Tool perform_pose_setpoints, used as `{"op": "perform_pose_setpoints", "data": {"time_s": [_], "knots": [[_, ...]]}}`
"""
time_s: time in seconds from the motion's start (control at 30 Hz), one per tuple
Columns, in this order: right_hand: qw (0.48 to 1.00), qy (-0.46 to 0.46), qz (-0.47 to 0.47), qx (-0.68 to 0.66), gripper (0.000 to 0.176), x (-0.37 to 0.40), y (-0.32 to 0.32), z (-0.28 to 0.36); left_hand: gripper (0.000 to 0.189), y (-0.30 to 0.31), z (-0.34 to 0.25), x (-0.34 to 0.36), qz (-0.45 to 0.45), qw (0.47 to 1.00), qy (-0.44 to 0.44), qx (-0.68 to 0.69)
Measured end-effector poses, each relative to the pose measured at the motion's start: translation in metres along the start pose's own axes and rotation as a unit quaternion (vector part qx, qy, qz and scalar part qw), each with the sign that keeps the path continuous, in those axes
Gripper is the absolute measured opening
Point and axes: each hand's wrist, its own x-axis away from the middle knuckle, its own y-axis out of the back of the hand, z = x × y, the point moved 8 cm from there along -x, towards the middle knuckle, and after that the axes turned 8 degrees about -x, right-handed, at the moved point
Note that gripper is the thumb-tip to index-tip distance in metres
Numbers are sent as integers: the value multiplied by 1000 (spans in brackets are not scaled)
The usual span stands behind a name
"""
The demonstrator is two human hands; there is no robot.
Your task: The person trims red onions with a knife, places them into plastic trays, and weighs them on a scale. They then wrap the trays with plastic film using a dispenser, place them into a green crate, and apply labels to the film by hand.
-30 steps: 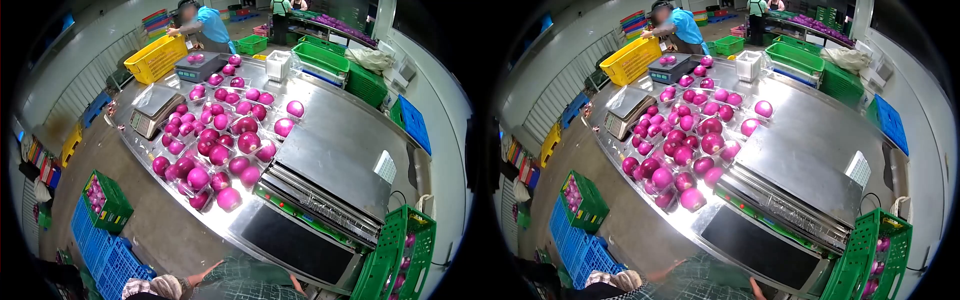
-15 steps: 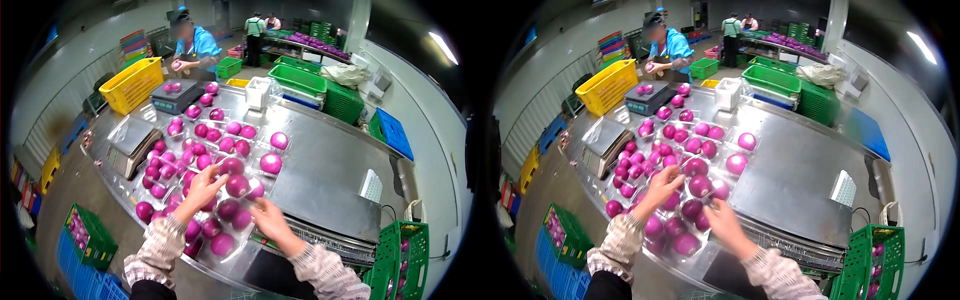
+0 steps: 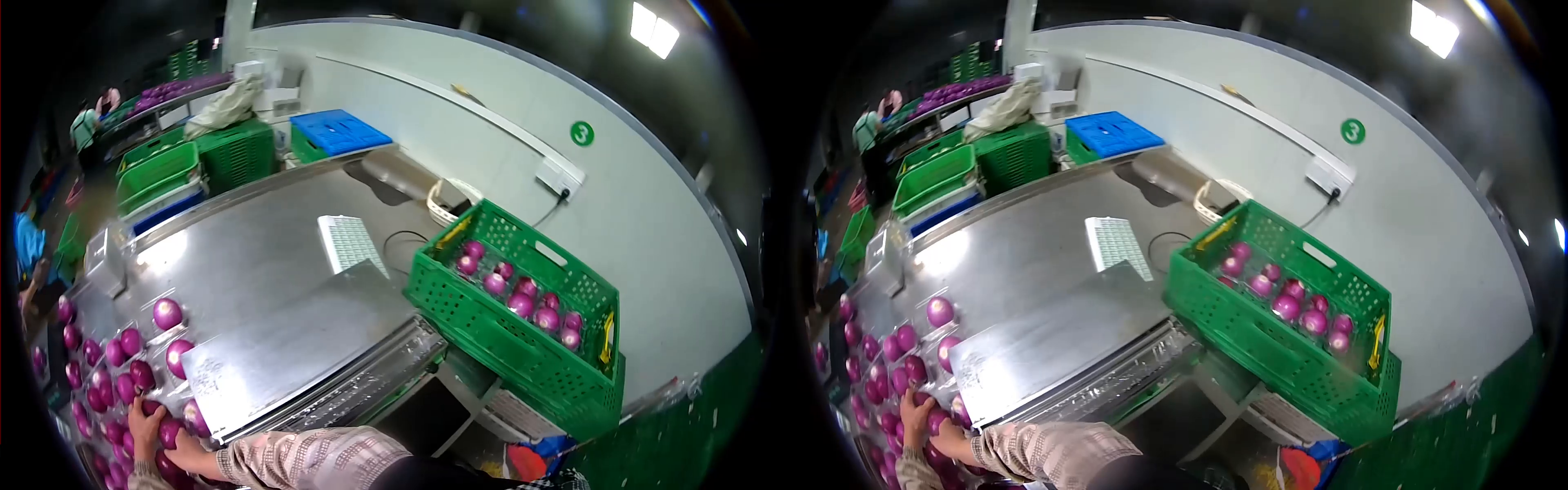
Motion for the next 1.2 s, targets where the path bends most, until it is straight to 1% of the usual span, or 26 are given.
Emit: {"op": "perform_pose_setpoints", "data": {"time_s": [0.03,0.07,0.1,0.13,0.2,0.23,0.27,0.33,0.37,0.4,0.47,0.5,0.53,0.6,0.63,0.67,0.73,0.8,0.83,0.93,1.0,1.03,1.07,1.1,1.17,1.2], "knots": [[998,-14,46,-28,63,12,21,18,53,-3,10,-3,9,1000,18,-1],[994,-26,90,-56,62,29,43,39,47,-7,28,-7,-34,999,10,-12],[997,11,48,-52,46,31,53,48,42,-2,22,-8,-7,998,7,69],[996,77,22,-26,43,-5,22,27,37,12,13,-8,24,988,5,150],[994,103,35,-29,43,6,29,45,30,55,-14,-6,9,997,33,66],[991,119,45,-33,44,15,44,60,28,63,-16,-11,-23,1000,-12,11],[988,141,49,-34,44,23,61,75,25,80,-41,-5,-111,989,-84,-53],[979,196,50,-28,45,42,103,109,22,86,-68,-8,-39,996,-32,70],[973,226,44,-20,45,52,130,127,16,81,-54,-17,-120,986,-57,103],[966,255,36,-14,46,64,161,146,17,77,-50,-24,-137,977,-80,140],[953,304,14,2,47,91,231,177,24,81,-78,-19,-119,980,-28,159],[950,309,30,-14,42,116,277,192,27,91,-132,2,-152,972,-27,180],[944,328,10,14,42,120,305,194,29,81,-166,10,-167,934,-68,309],[941,337,-23,14,40,129,372,188,31,74,-240,37,-239,933,-59,263],[936,346,-50,27,39,131,402,178,32,61,-266,40,-222,951,-44,211],[931,356,-76,38,38,131,428,166,32,43,-291,42,-227,955,-78,172],[920,368,-123,55,37,121,467,132,34,-3,-329,47,-156,961,-62,221],[942,311,-100,79,35,118,497,100,36,-44,-345,55,-100,986,-41,130],[946,301,-100,67,36,115,510,89,36,-31,-379,77,-174,970,-75,152],[957,268,-94,55,37,119,527,73,37,-26,-393,77,-51,988,-38,141],[957,256,-102,89,38,125,534,83,58,-10,-407,75,-49,996,-44,63],[963,232,-85,110,41,125,531,84,63,-3,-421,75,-94,987,-123,44],[959,255,-85,91,41,122,528,83,69,-1,-429,77,-137,970,-198,22],[954,278,-80,74,40,114,525,76,69,-19,-416,68,-7,988,-146,58],[950,305,-45,42,37,102,518,67,63,-24,-407,63,16,985,-120,127],[956,290,-21,42,35,113,528,76,59,-24,-403,69,-10,977,-118,179]]}}
